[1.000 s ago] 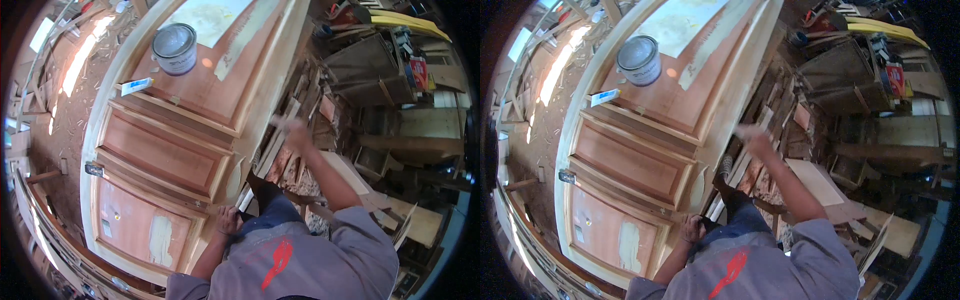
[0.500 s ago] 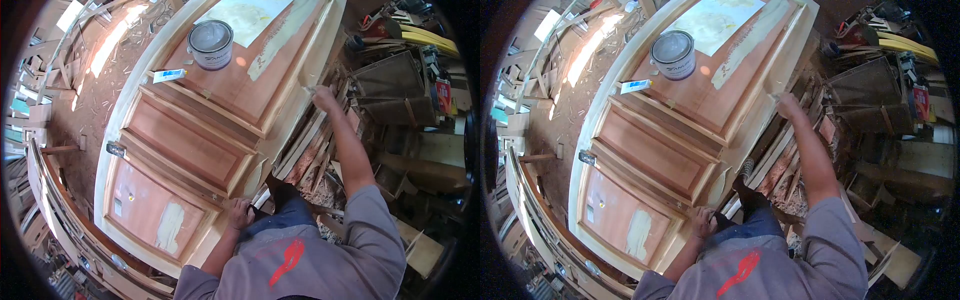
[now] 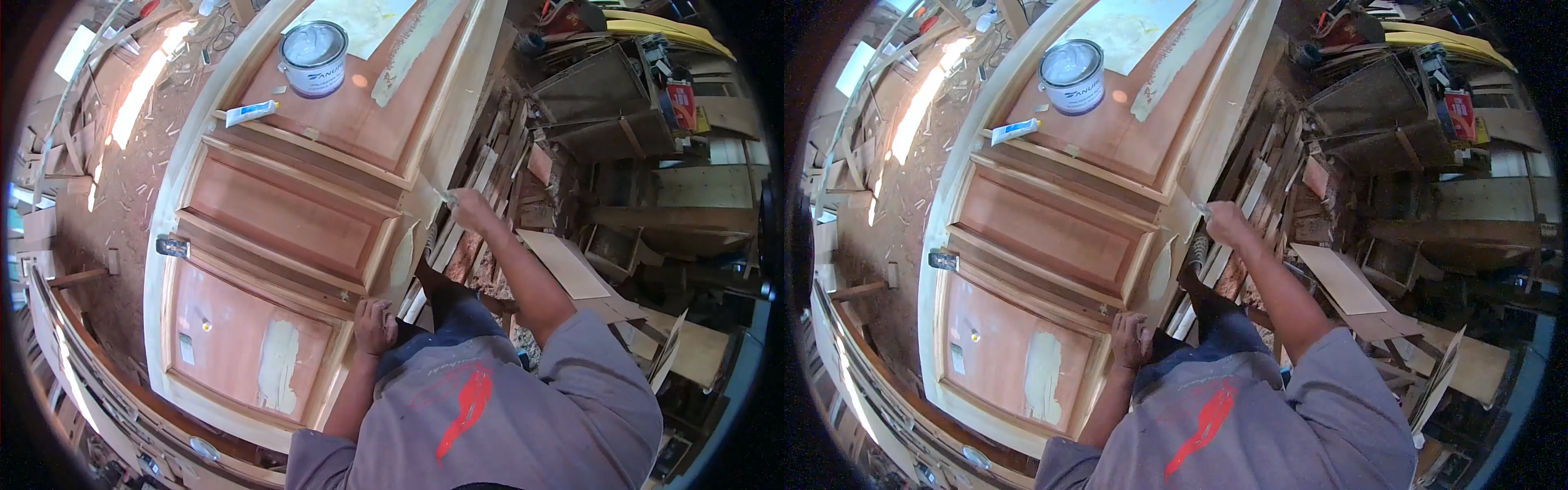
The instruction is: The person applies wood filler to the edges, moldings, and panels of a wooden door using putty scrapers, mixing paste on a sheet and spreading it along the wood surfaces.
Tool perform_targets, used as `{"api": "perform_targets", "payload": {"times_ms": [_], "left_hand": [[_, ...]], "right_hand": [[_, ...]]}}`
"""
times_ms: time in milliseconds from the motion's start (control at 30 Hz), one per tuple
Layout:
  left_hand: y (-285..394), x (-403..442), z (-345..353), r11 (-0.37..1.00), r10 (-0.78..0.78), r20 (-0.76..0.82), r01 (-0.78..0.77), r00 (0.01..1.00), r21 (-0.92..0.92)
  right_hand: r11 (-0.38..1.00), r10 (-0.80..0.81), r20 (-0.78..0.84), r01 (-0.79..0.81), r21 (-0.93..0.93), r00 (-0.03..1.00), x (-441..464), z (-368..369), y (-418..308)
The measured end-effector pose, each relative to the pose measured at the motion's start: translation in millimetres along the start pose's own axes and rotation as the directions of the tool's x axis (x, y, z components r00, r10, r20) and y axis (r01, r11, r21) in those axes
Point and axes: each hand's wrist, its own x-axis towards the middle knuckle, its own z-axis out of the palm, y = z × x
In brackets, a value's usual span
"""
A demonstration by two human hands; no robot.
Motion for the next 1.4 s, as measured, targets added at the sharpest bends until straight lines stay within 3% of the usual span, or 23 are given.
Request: {"api": "perform_targets", "payload": {"times_ms": [100,333,433,533,633,733,767,833,900,967,1067,1200,1300,1400], "left_hand": [[-5,-14,-11,0.999,-0.024,0.029,0.025,0.999,-0.022],[-16,-39,-40,0.998,0.008,-0.054,-0.011,0.999,-0.062],[-23,-52,-47,0.995,0.004,-0.082,-0.012,0.997,-0.098],[-28,-62,-54,0.992,-0.012,-0.091,0.0,0.996,-0.13],[-28,-69,-59,0.994,-0.008,-0.08,-0.001,0.997,-0.113],[-31,-67,-60,0.998,0.022,-0.078,-0.027,0.997,-0.065],[-32,-68,-61,0.997,0.016,-0.09,-0.023,0.996,-0.069],[-30,-72,-62,0.998,-0.014,-0.1,0.008,0.995,-0.055],[-28,-77,-64,0.999,-0.049,-0.093,0.047,0.995,-0.022],[-23,-80,-60,0.997,-0.073,-0.08,0.071,0.994,-0.018],[-12,-80,-60,0.994,-0.106,-0.066,0.106,0.992,-0.008],[3,-72,-55,0.99,-0.132,-0.087,0.128,0.987,-0.053],[1,-65,-49,0.995,-0.097,-0.09,0.095,0.991,-0.03],[11,-52,-52,0.986,-0.158,-0.068,0.153,0.985,-0.063]], "right_hand": [[0.997,0.07,0.039,-0.072,0.037,0.997,-31,15,-23],[0.998,0.069,0.005,-0.069,0.011,0.998,-92,71,-61],[0.997,0.075,0.084,-0.073,-0.028,0.994,-121,94,-81],[0.996,-0.073,0.038,0.075,-0.057,0.997,-154,128,-94],[0.947,-0.319,-0.109,0.321,0.0,0.942,-185,155,-108],[0.98,-0.196,0.068,0.193,0.057,0.978,-183,121,-112],[0.981,-0.168,-0.019,0.169,0.096,0.986,-168,126,-87],[0.996,-0.085,-0.04,0.085,0.009,0.996,-126,89,-71],[0.99,-0.141,-0.263,0.139,-0.027,0.954,-76,79,-47],[0.984,-0.132,-0.213,0.102,-0.148,0.968,-44,56,-55],[0.978,-0.207,-0.258,0.204,-0.038,0.944,-34,45,-76],[0.97,-0.206,-0.11,0.188,-0.155,0.972,-47,68,-72],[0.949,-0.305,-0.127,0.289,-0.128,0.944,-71,90,-73],[0.945,-0.314,-0.068,0.305,-0.116,0.947,-102,110,-90]]}}
